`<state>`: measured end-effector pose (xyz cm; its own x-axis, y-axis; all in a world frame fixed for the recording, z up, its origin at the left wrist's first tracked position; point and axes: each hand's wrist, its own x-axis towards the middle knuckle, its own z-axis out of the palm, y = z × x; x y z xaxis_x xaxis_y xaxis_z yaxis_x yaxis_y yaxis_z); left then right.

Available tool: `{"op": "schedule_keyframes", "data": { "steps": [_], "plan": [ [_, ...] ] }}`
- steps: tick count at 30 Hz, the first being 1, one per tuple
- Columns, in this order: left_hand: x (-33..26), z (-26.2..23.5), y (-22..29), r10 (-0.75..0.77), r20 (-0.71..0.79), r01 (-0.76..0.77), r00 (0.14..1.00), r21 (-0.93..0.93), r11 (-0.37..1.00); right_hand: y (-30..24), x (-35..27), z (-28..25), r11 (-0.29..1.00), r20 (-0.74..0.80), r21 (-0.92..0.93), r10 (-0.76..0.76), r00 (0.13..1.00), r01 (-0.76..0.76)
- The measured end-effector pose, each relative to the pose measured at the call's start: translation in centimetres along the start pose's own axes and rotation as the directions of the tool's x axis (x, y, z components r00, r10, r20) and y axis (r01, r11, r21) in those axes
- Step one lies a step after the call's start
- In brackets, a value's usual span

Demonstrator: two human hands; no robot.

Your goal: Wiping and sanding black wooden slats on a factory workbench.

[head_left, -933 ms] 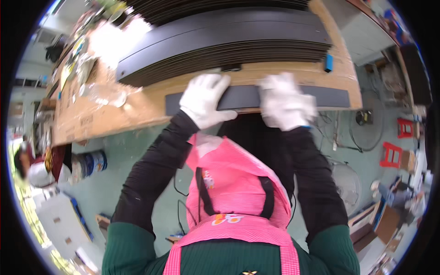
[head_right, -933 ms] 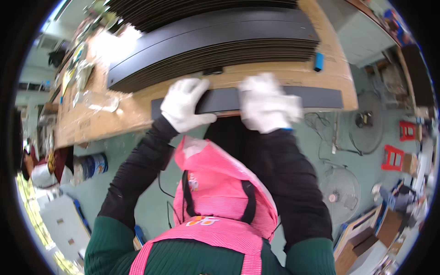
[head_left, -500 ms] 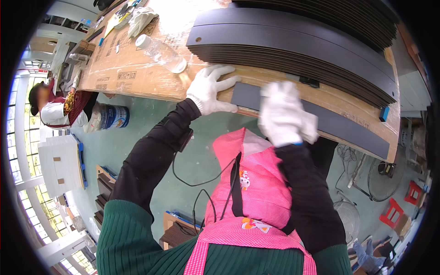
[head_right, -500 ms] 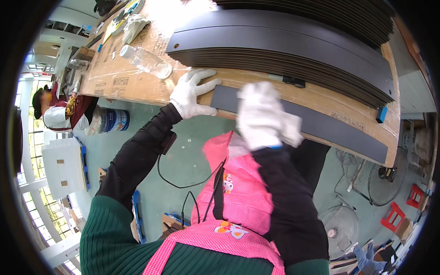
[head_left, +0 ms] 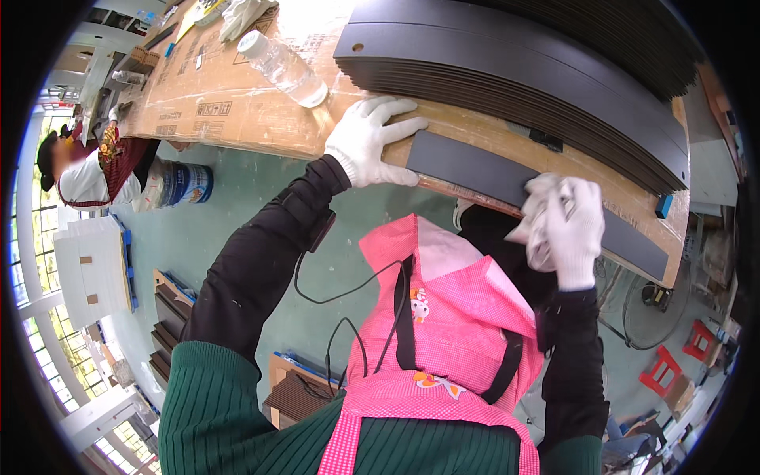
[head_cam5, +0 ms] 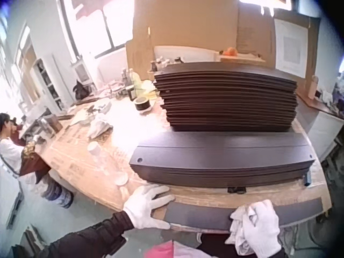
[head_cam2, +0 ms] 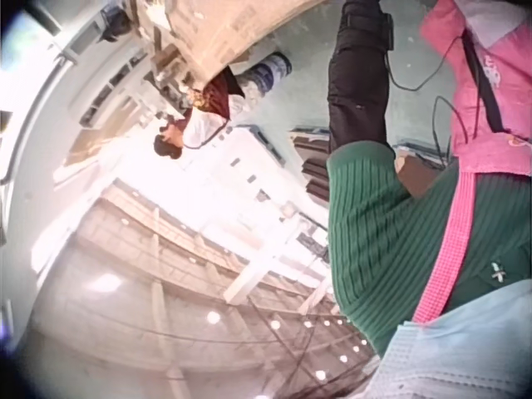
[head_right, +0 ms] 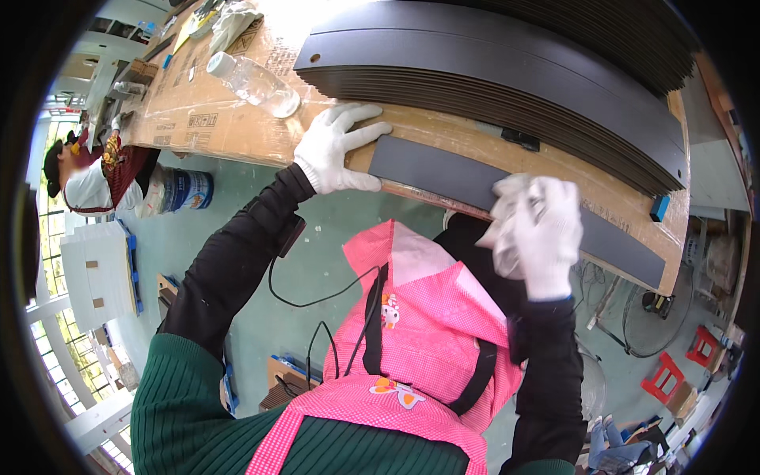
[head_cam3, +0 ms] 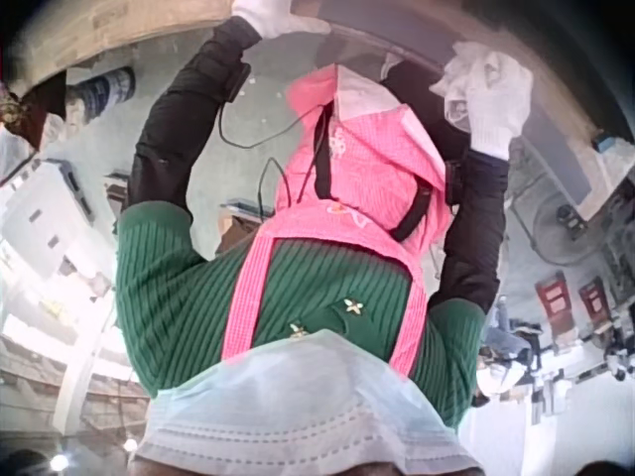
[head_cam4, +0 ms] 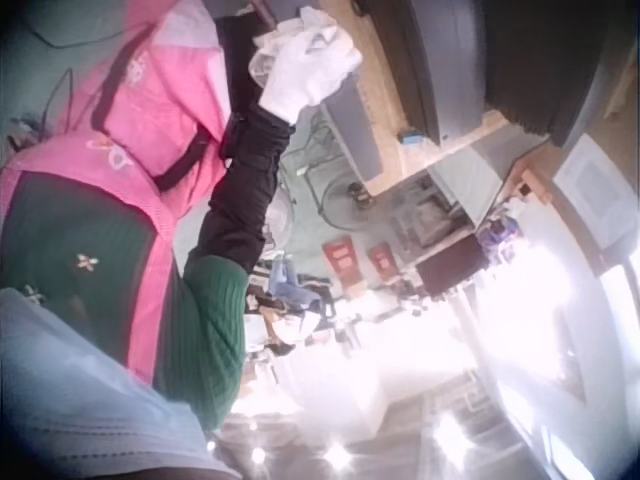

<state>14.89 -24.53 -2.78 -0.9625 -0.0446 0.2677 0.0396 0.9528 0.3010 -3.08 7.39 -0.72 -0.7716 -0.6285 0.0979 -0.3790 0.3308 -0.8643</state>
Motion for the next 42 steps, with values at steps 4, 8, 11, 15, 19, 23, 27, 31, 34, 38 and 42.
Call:
{"op": "schedule_keyframes", "data": {
  "steps": [4, 8, 11, 15, 19, 23, 27, 31, 34, 38, 42],
  "plan": [
    [1.0, 0.0, 0.5, 0.008, 0.011, -0.008, 1.000, -0.014, 1.000, 4.5, 1.0, 4.9, 0.925, 0.076, 0.068, -0.379, 0.922, 0.374],
    [0.0, 1.3, -0.3, -0.032, 0.032, 0.031, 0.999, 0.020, 0.999, -4.7, 1.0, 13.2, 0.807, 0.124, -0.402, -0.419, 0.899, 0.432],
    [1.4, 1.4, 0.3, -0.011, 0.025, 0.010, 1.000, 0.027, 1.000, -3.5, 0.8, 9.5, 0.909, 0.169, -0.290, -0.259, 0.951, 0.300],
    [0.3, -0.1, 0.4, -0.072, 0.048, 0.071, 0.996, 0.022, 0.997, -0.8, -1.6, 3.3, 0.983, 0.323, 0.015, 0.170, 0.931, -0.184],
    [1.6, 0.4, 0.6, -0.020, 0.029, 0.019, 0.999, 0.021, 1.000, -1.5, -0.9, 5.2, 0.937, 0.189, -0.234, -0.219, 0.957, 0.261],
    [1.6, 1.1, 0.5, -0.011, 0.017, 0.010, 1.000, 0.011, 1.000, -3.2, 0.3, 7.8, 0.820, 0.206, -0.386, -0.369, 0.906, 0.422],
    [0.4, 0.5, 0.2, -0.028, 0.009, 0.028, 1.000, 0.020, 0.999, -2.0, -1.2, 4.4, 0.913, 0.196, -0.317, -0.202, 0.960, 0.257],
    [1.2, 0.8, 0.4, -0.027, 0.010, 0.027, 1.000, 0.006, 1.000, -2.9, -0.6, 5.8, 0.896, 0.239, -0.315, -0.243, 0.940, 0.311],
    [1.4, 1.1, 0.3, -0.014, -0.006, 0.014, 1.000, 0.011, 1.000, -3.8, 0.0, 5.7, 0.836, 0.250, -0.365, -0.337, 0.908, 0.411],
    [0.9, 0.5, 0.1, -0.027, -0.012, 0.027, 1.000, 0.007, 1.000, -2.7, -1.1, 4.2, 0.836, 0.220, -0.418, -0.286, 0.932, 0.356],
    [1.6, 1.2, 0.3, 0.000, -0.024, 0.000, 1.000, 0.006, 1.000, -2.8, -0.5, 6.8, 0.759, 0.268, -0.493, -0.334, 0.904, 0.426]
  ]
}}
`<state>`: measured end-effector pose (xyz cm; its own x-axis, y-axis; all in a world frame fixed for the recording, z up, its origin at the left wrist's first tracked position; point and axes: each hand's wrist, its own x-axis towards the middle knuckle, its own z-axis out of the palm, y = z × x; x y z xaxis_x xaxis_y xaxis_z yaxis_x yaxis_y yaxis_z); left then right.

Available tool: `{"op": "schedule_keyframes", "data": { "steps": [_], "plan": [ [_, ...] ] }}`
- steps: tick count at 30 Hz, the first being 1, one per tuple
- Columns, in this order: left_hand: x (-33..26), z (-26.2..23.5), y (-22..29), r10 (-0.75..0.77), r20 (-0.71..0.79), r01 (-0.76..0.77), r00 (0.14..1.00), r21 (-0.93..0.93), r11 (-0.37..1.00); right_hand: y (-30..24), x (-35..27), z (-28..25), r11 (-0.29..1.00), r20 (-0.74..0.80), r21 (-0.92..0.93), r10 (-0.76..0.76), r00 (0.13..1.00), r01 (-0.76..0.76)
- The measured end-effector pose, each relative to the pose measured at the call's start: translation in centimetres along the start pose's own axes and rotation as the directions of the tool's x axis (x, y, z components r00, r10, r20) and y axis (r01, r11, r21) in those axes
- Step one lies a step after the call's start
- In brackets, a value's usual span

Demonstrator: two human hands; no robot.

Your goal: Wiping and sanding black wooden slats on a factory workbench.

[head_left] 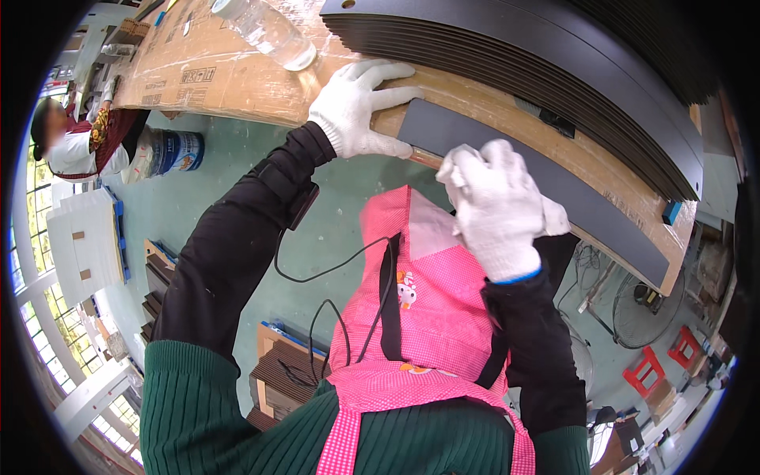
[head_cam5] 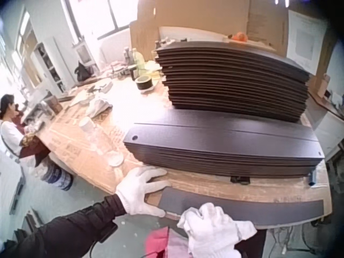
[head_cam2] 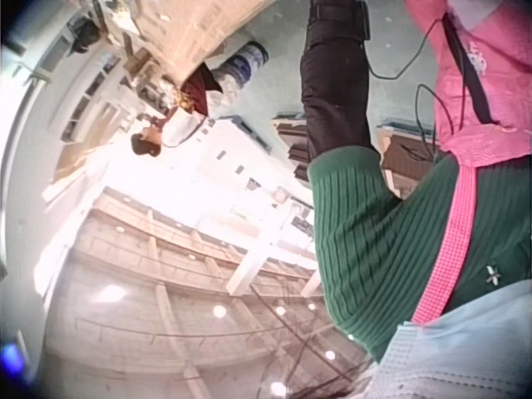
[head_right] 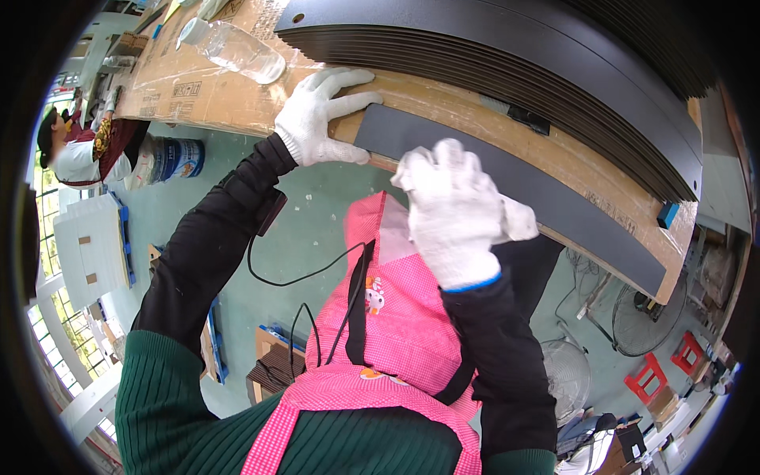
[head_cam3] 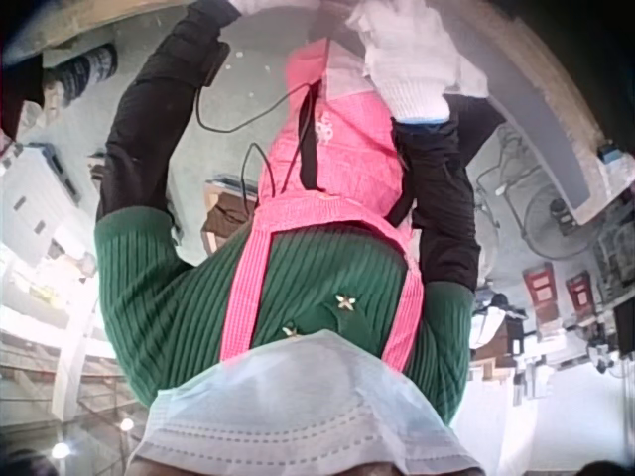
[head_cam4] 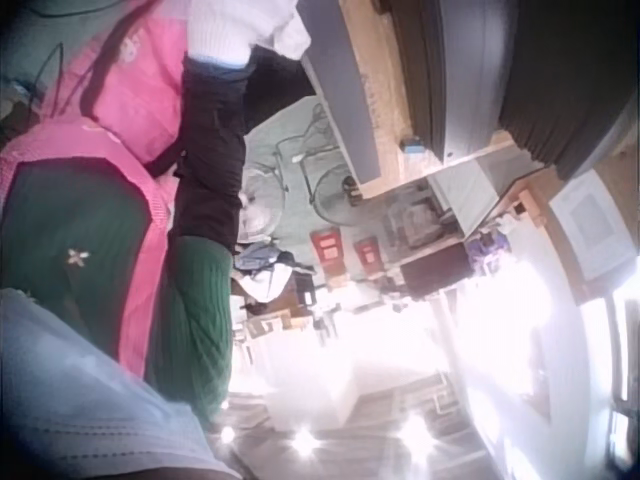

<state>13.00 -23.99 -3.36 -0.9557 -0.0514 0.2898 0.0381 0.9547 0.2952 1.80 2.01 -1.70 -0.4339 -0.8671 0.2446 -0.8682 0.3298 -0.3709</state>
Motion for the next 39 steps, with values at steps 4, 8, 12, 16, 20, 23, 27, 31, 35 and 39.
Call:
{"op": "schedule_keyframes", "data": {
  "steps": [4, 8, 12, 16, 20, 23, 27, 31, 35, 39],
  "plan": [
    [-0.8, -0.1, -0.2, -0.030, 0.045, 0.031, 0.999, -0.027, 0.999, -0.1, -0.5, -2.4, 1.000, 0.063, -0.024, 0.003, 0.998, -0.001],
    [-1.1, -1.1, 0.0, -0.024, 0.023, 0.024, 0.999, 0.000, 1.000, 0.9, -1.7, -3.8, 0.993, 0.039, -0.114, 0.032, 0.999, -0.028],
    [0.6, 0.3, 0.4, 0.011, 0.006, -0.011, 1.000, -0.018, 1.000, -1.3, 1.1, 0.7, 0.999, 0.005, -0.045, -0.010, 1.000, 0.010],
    [0.1, 0.1, -0.1, -0.033, 0.070, 0.032, 0.997, 0.013, 0.999, -1.0, 3.4, 1.8, 0.999, 0.019, 0.037, -0.027, 0.999, 0.026],
    [-0.5, -0.8, -0.1, -0.067, 0.127, 0.063, 0.990, 0.033, 0.997, 9.1, -2.5, -2.4, 0.990, 0.097, -0.125, 0.081, 0.992, -0.069],
    [-0.8, -1.2, -0.1, -0.081, 0.146, 0.075, 0.986, 0.044, 0.996, 16.3, -8.8, -8.9, 0.672, -0.135, -0.061, 0.727, 0.673, -0.738],
    [-0.4, -1.3, 0.1, -0.052, 0.127, 0.049, 0.991, 0.032, 0.998, 18.8, -12.1, -10.4, 0.567, -0.374, -0.212, 0.706, 0.602, -0.796],
    [-0.1, -1.0, 0.1, -0.020, 0.092, 0.019, 0.996, 0.014, 1.000, 9.6, -4.1, -3.2, 0.929, -0.077, -0.114, 0.345, 0.936, -0.352],
    [0.5, 0.2, 0.5, 0.026, 0.026, -0.027, 0.999, 0.059, 0.998, -1.4, 5.1, 3.0, 0.998, -0.203, 0.016, 0.064, 0.977, -0.062],
    [-3.2, -0.3, 2.4, -0.149, -0.086, 0.145, 0.985, -0.051, 0.988, 0.0, 5.2, 2.4, 0.990, -0.060, 0.127, 0.077, 0.995, -0.069]
  ]
}}
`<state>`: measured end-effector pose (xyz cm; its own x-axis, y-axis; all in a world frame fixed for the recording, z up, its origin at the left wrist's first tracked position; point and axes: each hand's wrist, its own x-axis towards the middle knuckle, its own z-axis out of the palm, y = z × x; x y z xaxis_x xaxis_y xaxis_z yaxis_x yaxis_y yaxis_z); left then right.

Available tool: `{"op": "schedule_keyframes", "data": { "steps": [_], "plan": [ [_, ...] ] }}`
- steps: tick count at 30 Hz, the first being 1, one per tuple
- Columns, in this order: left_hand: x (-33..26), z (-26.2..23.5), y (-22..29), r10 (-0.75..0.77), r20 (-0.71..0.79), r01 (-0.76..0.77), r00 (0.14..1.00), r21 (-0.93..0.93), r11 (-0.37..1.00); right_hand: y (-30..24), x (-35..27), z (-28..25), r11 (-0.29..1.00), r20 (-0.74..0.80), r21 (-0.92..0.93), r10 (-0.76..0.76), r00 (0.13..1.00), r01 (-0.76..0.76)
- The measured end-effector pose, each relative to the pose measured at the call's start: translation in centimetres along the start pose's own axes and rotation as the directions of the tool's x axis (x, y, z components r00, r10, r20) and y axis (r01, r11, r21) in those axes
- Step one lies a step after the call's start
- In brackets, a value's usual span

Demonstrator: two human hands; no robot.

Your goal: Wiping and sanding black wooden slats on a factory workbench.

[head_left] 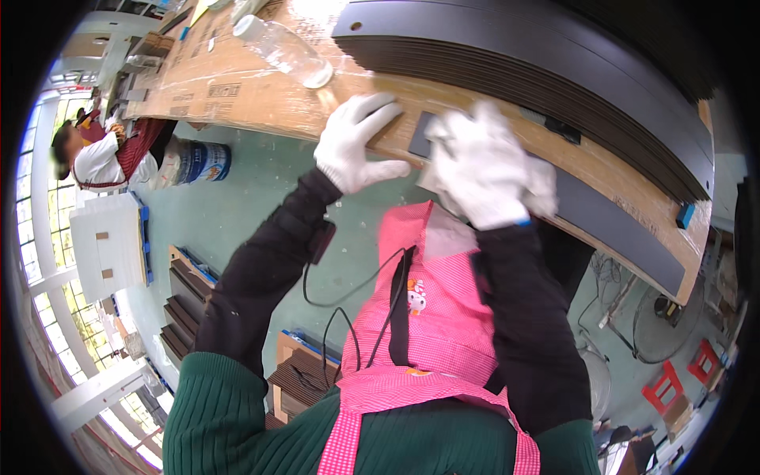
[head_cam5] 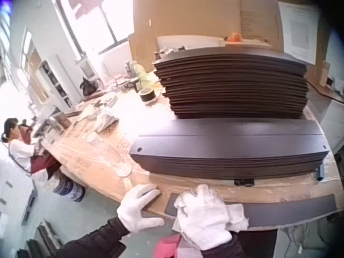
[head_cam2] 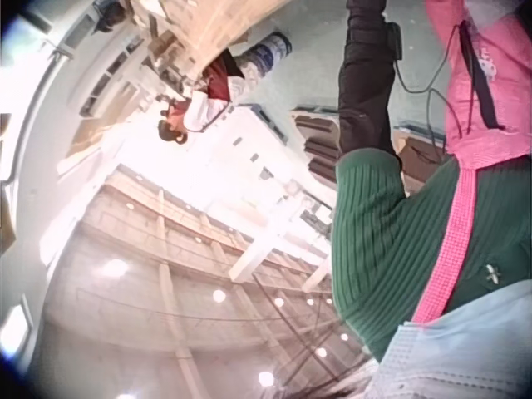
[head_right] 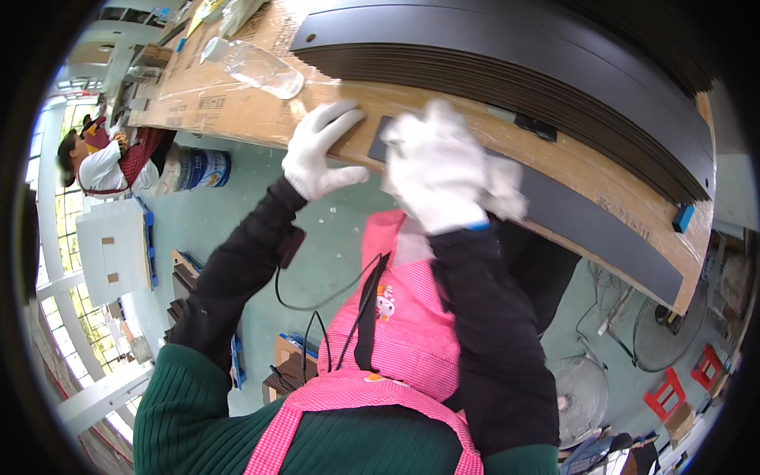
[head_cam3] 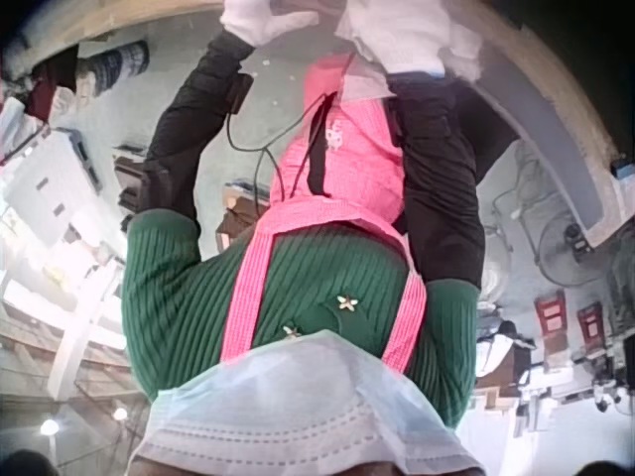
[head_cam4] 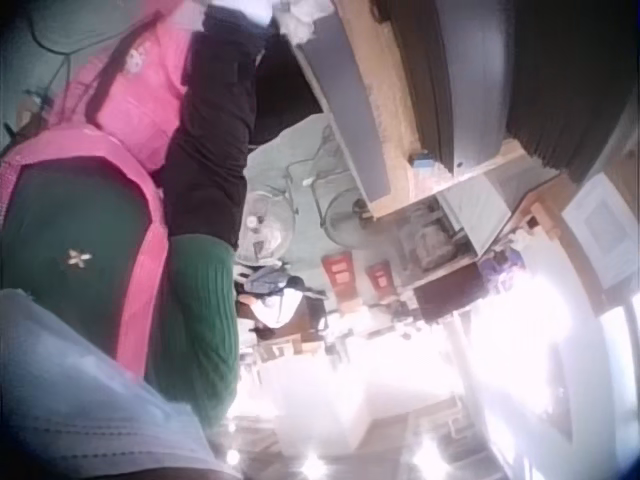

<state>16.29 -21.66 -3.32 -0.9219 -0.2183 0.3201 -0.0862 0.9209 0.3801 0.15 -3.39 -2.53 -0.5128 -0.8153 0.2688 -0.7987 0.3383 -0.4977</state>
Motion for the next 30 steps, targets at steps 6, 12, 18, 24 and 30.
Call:
{"op": "schedule_keyframes", "data": {
  "steps": [6, 12, 18, 24, 30],
  "plan": [
    [-2.8, -2.0, -8.1, -0.687, -0.592, 0.416, 0.421, -0.547, 0.726, 1.6, -1.8, -2.1, 0.998, -0.083, -0.036, -0.051, 0.995, 0.048],
    [4.9, -2.1, -11.7, -0.636, -0.587, 0.328, 0.501, -0.551, 0.767, -1.8, 0.3, 0.1, 0.969, 0.025, 0.043, -0.244, 0.969, 0.243],
    [2.9, -2.5, -9.9, -0.714, -0.579, 0.192, 0.395, -0.708, 0.680, -0.4, -1.1, -1.6, 0.984, 0.086, -0.002, -0.178, 0.980, 0.179],
    [-1.6, -3.7, -5.5, -0.658, -0.468, 0.222, 0.591, -0.690, 0.689, -1.6, 1.2, 0.6, 0.977, 0.107, 0.036, -0.214, 0.971, 0.211],
    [-1.2, -7.6, -2.1, -0.493, -0.059, 0.495, 0.868, 0.038, 0.868, 3.1, -0.7, -3.8, 0.998, 0.050, 0.020, -0.054, 0.997, 0.053]
  ]
}}
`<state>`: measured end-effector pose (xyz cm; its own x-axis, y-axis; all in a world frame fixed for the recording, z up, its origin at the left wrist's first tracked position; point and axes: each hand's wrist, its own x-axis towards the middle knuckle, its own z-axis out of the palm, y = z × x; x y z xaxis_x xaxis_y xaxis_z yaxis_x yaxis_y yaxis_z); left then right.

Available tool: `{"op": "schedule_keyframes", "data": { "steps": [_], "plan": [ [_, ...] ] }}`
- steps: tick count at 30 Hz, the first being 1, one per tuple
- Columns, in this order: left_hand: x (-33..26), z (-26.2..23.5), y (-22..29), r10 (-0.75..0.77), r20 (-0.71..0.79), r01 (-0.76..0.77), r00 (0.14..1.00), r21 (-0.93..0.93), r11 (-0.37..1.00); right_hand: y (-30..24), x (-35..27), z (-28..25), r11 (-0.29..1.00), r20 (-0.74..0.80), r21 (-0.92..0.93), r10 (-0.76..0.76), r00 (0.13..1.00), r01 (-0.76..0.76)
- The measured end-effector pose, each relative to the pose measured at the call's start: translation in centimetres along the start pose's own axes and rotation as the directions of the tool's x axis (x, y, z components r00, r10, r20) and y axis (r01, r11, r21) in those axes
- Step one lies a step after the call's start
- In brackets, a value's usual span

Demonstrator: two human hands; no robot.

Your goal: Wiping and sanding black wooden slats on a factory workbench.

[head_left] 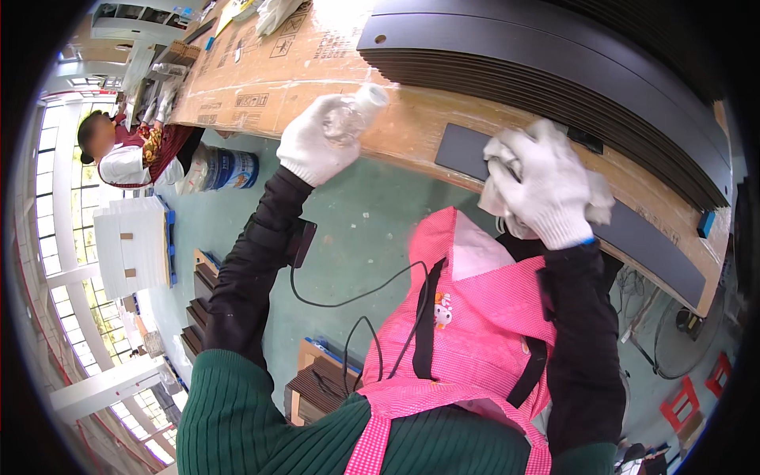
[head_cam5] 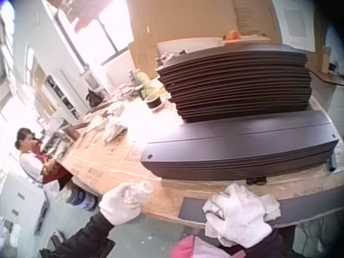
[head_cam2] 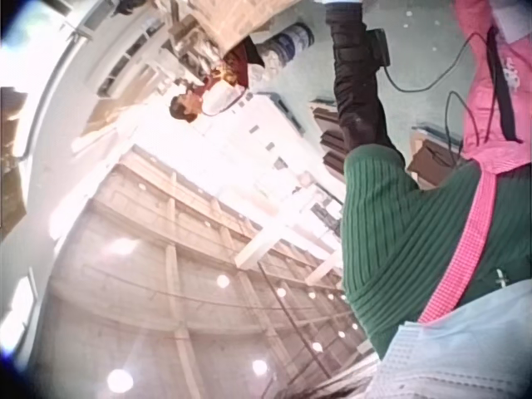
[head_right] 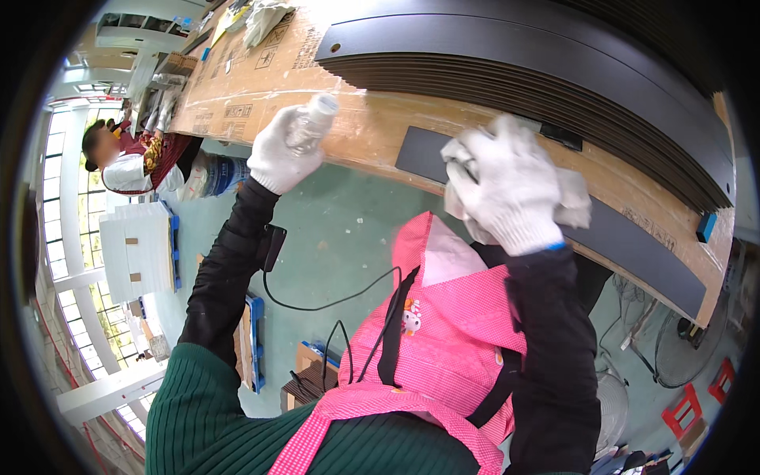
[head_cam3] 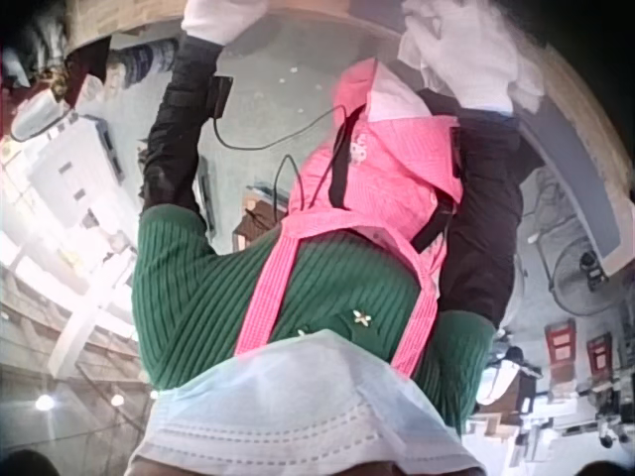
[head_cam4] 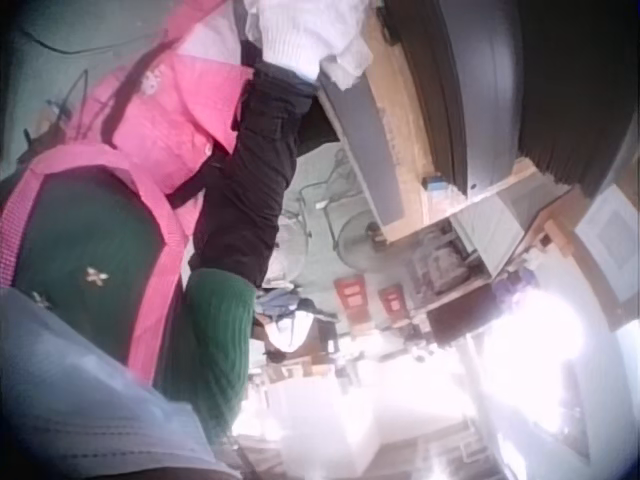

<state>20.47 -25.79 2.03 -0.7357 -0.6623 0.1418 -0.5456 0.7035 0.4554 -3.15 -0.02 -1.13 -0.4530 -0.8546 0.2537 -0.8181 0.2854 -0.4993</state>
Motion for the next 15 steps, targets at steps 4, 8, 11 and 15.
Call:
{"op": "schedule_keyframes", "data": {
  "steps": [4, 8, 11, 15],
  "plan": [
    [0.5, 0.6, 0.5, 0.092, 0.172, -0.120, 0.981, 0.158, 0.980, 0.4, -1.5, -0.6, 0.995, -0.091, -0.076, -0.067, 0.994, 0.060],
    [1.3, 0.8, 1.5, 0.261, 0.287, -0.327, 0.922, 0.211, 0.921, 0.3, -1.6, 0.1, 0.996, -0.101, -0.084, -0.032, 0.994, 0.023],
    [1.9, 1.3, 2.2, 0.323, 0.326, -0.416, 0.888, 0.276, 0.866, 0.4, -1.5, 0.2, 0.996, -0.130, -0.085, -0.051, 0.990, 0.040],
    [2.4, 1.7, 2.5, 0.348, 0.334, -0.452, 0.876, 0.314, 0.835, 0.5, -1.5, 0.2, 0.995, -0.151, -0.089, -0.057, 0.987, 0.044]
  ]
}}
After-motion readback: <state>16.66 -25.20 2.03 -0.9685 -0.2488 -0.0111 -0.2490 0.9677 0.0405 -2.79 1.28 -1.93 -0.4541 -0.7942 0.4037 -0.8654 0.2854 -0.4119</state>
